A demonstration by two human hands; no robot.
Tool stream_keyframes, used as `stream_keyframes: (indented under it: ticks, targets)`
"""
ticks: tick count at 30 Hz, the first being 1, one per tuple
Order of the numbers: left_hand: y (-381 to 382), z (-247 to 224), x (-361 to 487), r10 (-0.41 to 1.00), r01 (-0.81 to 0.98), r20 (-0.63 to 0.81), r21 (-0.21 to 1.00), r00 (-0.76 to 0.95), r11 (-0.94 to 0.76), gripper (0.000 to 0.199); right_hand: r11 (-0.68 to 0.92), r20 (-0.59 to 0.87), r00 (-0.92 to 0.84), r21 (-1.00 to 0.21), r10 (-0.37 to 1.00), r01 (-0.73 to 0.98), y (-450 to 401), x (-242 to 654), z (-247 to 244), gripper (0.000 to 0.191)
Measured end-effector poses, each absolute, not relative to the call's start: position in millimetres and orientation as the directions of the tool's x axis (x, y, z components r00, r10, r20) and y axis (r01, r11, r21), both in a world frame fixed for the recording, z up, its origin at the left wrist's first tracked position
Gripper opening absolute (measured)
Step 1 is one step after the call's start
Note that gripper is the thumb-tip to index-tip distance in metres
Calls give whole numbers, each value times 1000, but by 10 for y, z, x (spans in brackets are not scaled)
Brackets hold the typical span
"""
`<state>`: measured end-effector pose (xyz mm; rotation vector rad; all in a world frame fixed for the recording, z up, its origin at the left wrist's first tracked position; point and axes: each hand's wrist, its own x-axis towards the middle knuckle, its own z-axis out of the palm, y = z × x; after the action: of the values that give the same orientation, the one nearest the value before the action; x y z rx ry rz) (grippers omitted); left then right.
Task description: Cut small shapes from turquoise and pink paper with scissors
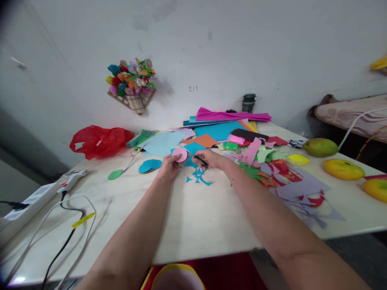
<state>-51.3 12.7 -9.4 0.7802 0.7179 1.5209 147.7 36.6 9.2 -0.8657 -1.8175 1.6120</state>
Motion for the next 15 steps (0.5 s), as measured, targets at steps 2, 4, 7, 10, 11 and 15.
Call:
stream_keyframes:
  ticks: [2,4,7,10,11,15]
  targets:
    - [123,-90,-516,996,-576,73,813,-48,-88,33,76,-14,-633,-990,774,115,379,1483,81,11]
    - [119,-86,-517,996,-574,76,815,-42,-86,32,85,-20,-624,-987,781,138,389,1487,75,11]
    - [116,-85,-516,996,-578,81,810,-50,-94,31,85,-32,-615,-983,788,160,385,1486,80,13]
    - [118,-86,-513,995,-580,80,809,-52,-95,30,116,-16,-621,-978,784,172,355,1482,102,16]
    - [118,-86,-512,996,-577,77,812,-47,-90,29,132,-9,-624,-975,781,179,343,1480,110,18]
    - [116,-81,-509,997,-572,61,817,-40,-73,26,185,13,-626,-960,779,211,308,1471,132,26]
